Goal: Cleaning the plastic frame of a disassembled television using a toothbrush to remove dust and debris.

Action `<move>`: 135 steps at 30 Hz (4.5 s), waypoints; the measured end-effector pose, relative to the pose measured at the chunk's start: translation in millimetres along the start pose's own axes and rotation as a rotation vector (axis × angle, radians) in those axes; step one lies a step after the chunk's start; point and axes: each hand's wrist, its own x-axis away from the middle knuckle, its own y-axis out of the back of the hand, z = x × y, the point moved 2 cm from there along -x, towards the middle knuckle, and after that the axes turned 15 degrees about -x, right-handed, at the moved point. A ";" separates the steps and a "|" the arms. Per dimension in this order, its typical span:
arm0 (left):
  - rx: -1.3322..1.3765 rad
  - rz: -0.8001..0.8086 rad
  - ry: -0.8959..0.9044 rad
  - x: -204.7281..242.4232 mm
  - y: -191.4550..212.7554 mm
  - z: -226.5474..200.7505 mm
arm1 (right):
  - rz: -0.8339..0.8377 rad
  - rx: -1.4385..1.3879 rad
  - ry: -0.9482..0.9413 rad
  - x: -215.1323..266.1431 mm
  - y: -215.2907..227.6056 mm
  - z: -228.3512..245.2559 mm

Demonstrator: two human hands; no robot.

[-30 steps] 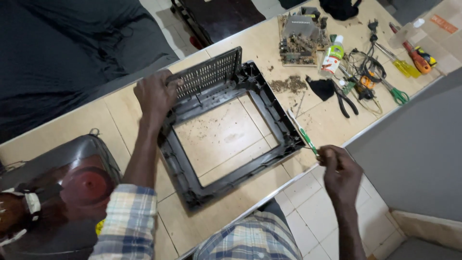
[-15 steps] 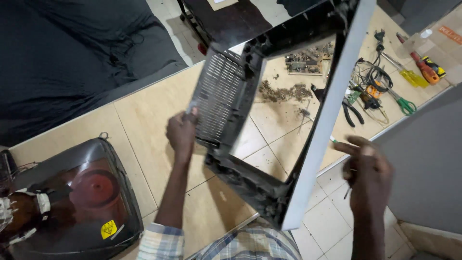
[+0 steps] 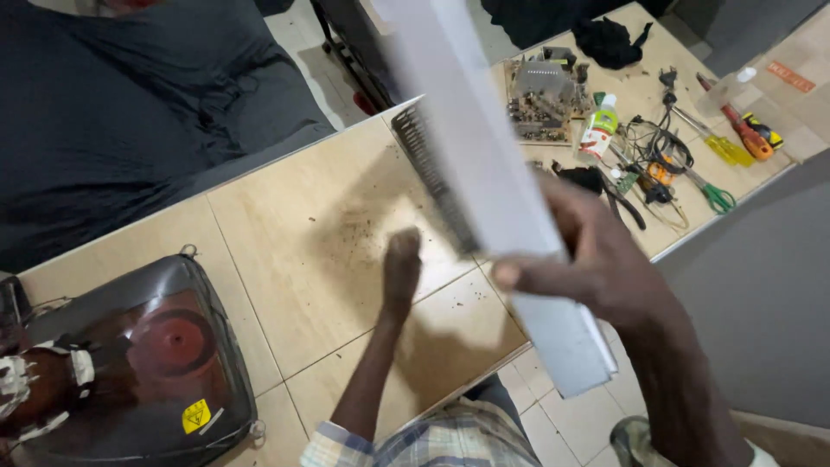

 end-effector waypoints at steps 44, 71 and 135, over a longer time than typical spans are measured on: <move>0.411 0.150 0.149 -12.3 171.5 -41.5 | 0.343 0.975 -0.088 2.3 26.0 -225.0; 0.587 0.123 0.188 -40.3 153.8 1.1 | 0.180 0.359 0.072 32.2 47.7 -19.2; -0.441 0.276 0.208 3.5 215.6 -88.8 | -0.639 0.120 -0.279 56.0 90.4 -168.0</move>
